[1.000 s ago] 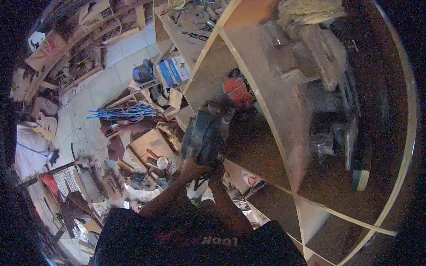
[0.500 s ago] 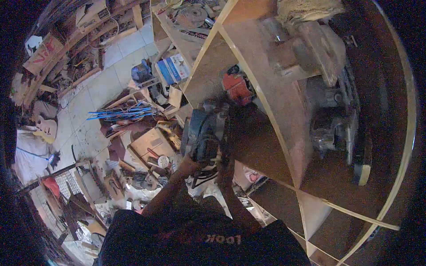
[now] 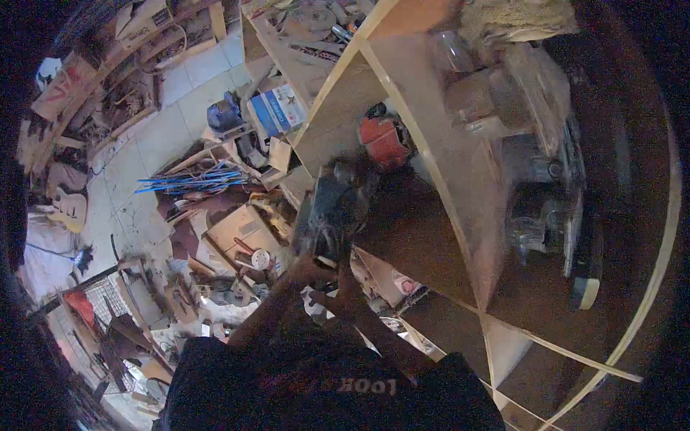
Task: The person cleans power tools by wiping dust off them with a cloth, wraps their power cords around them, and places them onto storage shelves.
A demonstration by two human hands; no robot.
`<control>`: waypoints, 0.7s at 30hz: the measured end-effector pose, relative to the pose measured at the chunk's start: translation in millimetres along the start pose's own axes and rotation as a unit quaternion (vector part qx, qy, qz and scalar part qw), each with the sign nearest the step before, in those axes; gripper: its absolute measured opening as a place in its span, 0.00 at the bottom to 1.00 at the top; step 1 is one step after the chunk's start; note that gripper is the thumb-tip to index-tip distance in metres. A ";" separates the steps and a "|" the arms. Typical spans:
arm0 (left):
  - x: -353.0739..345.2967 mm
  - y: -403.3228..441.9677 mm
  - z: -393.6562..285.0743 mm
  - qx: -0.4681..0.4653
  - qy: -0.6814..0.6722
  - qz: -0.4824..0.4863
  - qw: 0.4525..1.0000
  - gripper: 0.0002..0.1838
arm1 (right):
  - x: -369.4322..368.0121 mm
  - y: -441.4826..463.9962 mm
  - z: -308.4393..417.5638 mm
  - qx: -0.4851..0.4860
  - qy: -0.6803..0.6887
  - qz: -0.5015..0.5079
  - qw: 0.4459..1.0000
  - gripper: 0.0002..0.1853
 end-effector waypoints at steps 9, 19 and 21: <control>-10.4 3.5 55.2 -0.190 0.048 -0.147 0.969 0.49 | 28.5 16.1 65.0 -0.166 -0.215 0.169 0.947 0.56; 5.9 -30.0 5.6 -0.174 0.272 -0.278 0.905 0.60 | 90.6 55.9 26.9 0.058 -0.144 0.149 0.977 0.29; 9.9 -30.9 3.9 -0.134 0.267 -0.298 0.907 0.54 | 150.7 86.1 22.1 -0.070 0.040 -0.161 0.984 0.14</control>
Point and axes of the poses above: each hand's wrist, its own y-axis towards the middle knuckle, its own x-axis out of the back of the hand, z = x × y, the point moved 2 cm from there along y, towards the middle knuckle, and after that the axes turned 15 degrees about -y, right-handed, at the moved point
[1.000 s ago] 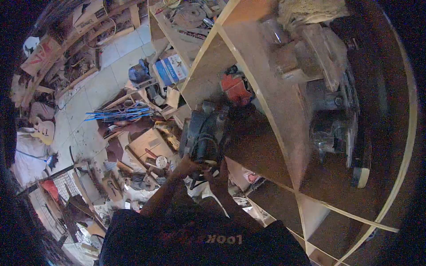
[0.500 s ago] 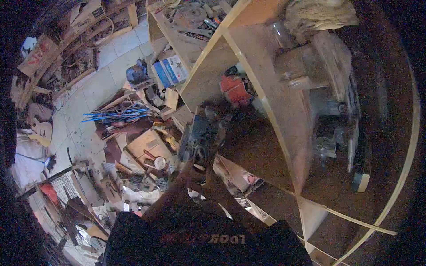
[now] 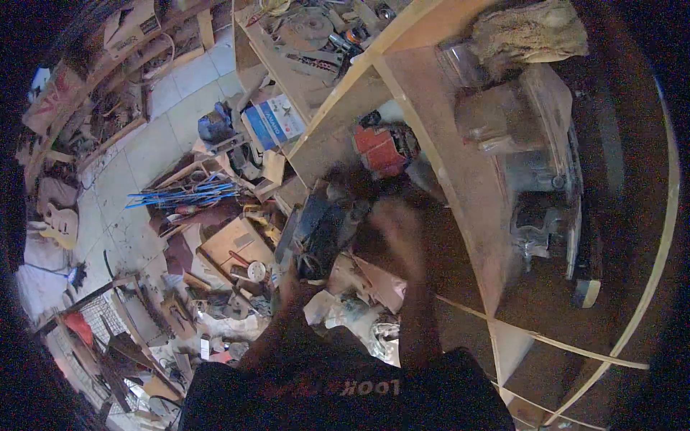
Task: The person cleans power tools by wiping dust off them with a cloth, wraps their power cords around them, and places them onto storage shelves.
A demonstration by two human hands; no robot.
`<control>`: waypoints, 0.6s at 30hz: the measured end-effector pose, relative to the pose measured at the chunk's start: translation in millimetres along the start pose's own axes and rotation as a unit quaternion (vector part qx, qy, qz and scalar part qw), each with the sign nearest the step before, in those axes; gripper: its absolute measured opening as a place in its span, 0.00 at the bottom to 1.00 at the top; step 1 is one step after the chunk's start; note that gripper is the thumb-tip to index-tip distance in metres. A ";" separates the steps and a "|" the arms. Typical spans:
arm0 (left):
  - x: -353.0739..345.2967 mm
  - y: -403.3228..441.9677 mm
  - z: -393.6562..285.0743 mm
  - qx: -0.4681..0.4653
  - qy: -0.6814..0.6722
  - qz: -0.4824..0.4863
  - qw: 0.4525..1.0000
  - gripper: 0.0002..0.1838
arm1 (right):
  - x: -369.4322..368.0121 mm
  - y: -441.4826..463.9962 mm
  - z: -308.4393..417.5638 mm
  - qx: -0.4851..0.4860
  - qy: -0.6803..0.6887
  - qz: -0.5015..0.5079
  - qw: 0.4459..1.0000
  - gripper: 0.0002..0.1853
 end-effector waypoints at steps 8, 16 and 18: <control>9.5 4.2 -17.5 0.007 -0.025 0.021 0.999 0.51 | 47.8 235.0 -71.3 0.189 -0.158 -0.200 0.948 0.37; 8.6 0.8 7.3 0.043 0.032 0.032 0.998 0.53 | 29.1 203.8 -48.6 0.088 -0.308 -0.170 0.932 0.49; 14.5 1.0 -16.9 0.032 0.001 0.027 0.999 0.53 | 27.6 196.5 -57.9 0.219 -0.293 -0.209 0.907 0.48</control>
Point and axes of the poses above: each hand's wrist, its own y-axis towards the middle knuckle, its own x-axis out of the back of the hand, z = x × y, the point moved 2 cm from there along y, towards the middle knuckle, and after that the axes turned 15 degrees about -y, right-handed, at the moved point
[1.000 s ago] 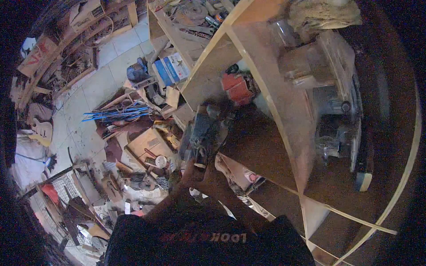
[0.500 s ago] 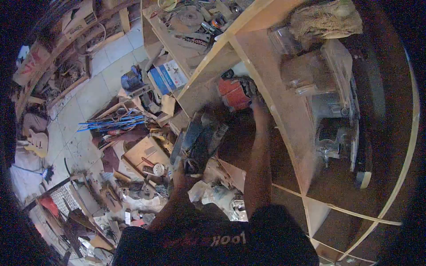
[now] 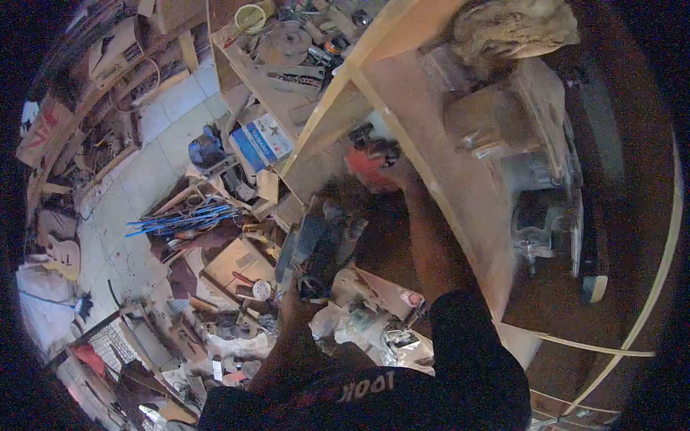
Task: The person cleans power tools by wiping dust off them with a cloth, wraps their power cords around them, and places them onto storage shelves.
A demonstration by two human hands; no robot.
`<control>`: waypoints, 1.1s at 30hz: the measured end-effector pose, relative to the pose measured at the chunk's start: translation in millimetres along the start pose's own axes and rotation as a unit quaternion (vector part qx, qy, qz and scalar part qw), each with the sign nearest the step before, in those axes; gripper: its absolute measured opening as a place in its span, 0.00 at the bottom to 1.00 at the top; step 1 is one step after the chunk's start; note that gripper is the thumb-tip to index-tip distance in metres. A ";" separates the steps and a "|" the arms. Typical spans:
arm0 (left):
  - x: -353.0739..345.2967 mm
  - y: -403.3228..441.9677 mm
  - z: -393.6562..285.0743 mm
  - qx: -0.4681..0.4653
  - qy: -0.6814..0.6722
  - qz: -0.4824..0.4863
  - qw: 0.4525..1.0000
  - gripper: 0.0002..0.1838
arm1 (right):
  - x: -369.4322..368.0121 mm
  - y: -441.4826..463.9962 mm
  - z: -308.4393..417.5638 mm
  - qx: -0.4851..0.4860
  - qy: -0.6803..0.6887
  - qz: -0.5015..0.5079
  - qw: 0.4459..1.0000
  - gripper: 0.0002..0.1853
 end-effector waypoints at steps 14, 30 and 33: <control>9.9 3.4 -20.3 -0.019 0.052 0.008 0.998 0.52 | 38.9 -55.3 57.9 -0.234 0.158 0.102 0.954 0.46; 8.9 13.2 11.7 -0.084 0.031 0.055 0.994 0.53 | 7.1 -145.0 1.2 -0.330 0.065 -0.071 0.939 0.31; 13.1 9.8 6.7 -0.078 0.034 0.051 0.995 0.49 | 11.6 -143.4 -2.1 -0.325 0.031 -0.074 0.942 0.29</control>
Point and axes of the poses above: each hand's wrist, its own y-axis towards the middle knuckle, its own x-axis out of the back of the hand, z = x × y, the point moved 2 cm from there along y, towards the middle knuckle, and after that the axes turned 15 degrees about -y, right-handed, at the moved point
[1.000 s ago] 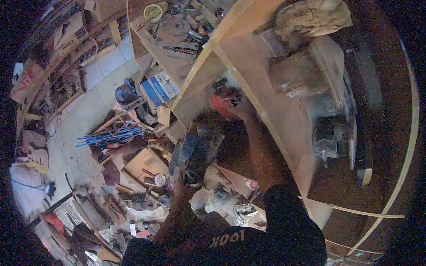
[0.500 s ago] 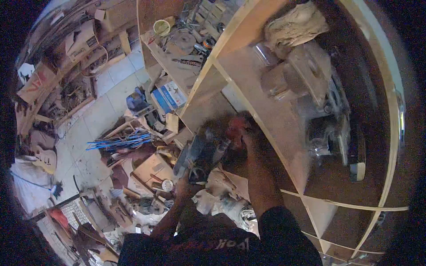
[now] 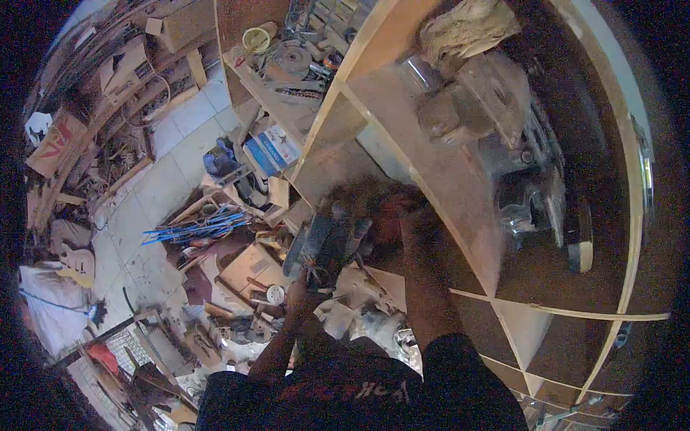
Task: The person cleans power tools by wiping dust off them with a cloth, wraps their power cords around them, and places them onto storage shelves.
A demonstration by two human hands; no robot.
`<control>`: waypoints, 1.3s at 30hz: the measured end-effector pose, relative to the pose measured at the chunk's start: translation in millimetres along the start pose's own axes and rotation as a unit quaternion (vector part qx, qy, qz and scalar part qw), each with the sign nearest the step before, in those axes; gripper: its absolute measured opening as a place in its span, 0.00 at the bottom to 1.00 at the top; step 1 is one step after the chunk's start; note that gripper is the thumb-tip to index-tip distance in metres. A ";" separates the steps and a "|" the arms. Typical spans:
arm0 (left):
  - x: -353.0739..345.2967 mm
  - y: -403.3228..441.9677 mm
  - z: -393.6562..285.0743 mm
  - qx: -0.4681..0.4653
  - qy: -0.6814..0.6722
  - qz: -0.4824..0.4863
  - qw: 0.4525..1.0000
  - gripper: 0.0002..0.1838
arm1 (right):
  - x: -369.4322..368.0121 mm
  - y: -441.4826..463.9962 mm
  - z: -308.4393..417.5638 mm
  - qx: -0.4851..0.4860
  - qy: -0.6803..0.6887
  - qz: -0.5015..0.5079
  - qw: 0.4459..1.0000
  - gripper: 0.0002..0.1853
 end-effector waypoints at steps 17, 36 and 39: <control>-4.3 5.4 10.2 0.008 -0.004 0.027 1.000 0.56 | -34.3 -83.8 46.8 0.110 0.136 0.150 0.973 0.30; -4.5 173.0 -56.4 -0.094 0.062 0.061 0.992 0.51 | -67.8 31.0 62.2 0.011 0.087 0.072 0.994 0.31; -6.3 209.2 -72.4 -0.099 0.085 0.073 0.989 0.51 | -75.6 63.9 71.7 0.024 0.035 0.051 0.998 0.31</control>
Point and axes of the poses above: each hand's wrist, its own y-axis towards the middle knuckle, its own x-axis out of the back of the hand, z = x × y, the point moved 2 cm from there along y, towards the middle knuckle, and after that the axes turned 15 degrees about -y, right-handed, at the moved point
